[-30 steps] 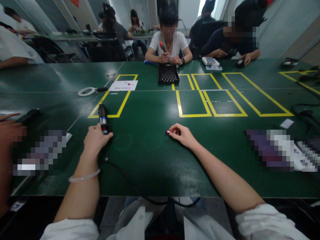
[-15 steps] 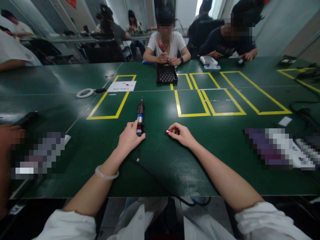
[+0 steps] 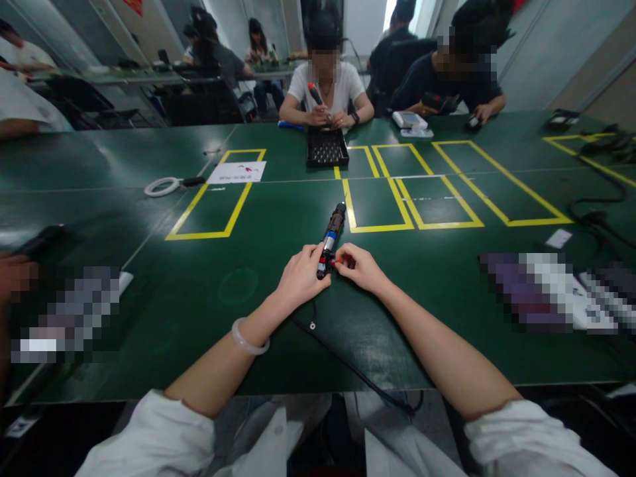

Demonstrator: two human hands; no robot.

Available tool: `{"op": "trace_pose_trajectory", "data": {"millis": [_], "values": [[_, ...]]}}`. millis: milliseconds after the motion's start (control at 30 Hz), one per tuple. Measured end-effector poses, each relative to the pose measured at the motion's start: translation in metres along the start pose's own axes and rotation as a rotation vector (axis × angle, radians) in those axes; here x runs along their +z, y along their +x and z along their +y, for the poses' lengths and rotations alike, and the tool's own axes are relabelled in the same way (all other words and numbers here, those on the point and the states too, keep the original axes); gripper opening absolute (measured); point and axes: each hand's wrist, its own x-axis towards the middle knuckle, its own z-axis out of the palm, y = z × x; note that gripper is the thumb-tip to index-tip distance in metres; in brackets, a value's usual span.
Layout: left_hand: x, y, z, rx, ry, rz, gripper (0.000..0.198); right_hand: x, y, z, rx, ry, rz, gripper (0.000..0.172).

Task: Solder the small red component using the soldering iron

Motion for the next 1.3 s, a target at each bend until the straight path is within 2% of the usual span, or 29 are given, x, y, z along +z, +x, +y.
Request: {"op": "trace_pose_trajectory", "data": {"millis": [300,533,733,1167,1300], "values": [[0.005,-0.003,0.000,0.012,-0.038,0.023,0.065,-0.003,-0.001,-0.004,-0.023,-0.091,-0.091,0.004],[0.010,-0.004,-0.001,0.036,-0.018,0.072,0.066,-0.003,0.000,-0.007,-0.035,-0.104,-0.083,0.008],[0.009,-0.004,-0.001,0.038,-0.013,0.077,0.065,-0.003,-0.001,-0.003,0.009,-0.085,-0.061,0.005],[0.008,-0.004,0.004,0.023,-0.007,0.081,0.065,-0.003,-0.002,-0.010,-0.011,-0.089,-0.064,0.005],[0.010,-0.003,0.005,-0.012,0.024,0.086,0.066,-0.002,-0.002,-0.013,-0.037,-0.106,-0.044,0.012]]}}
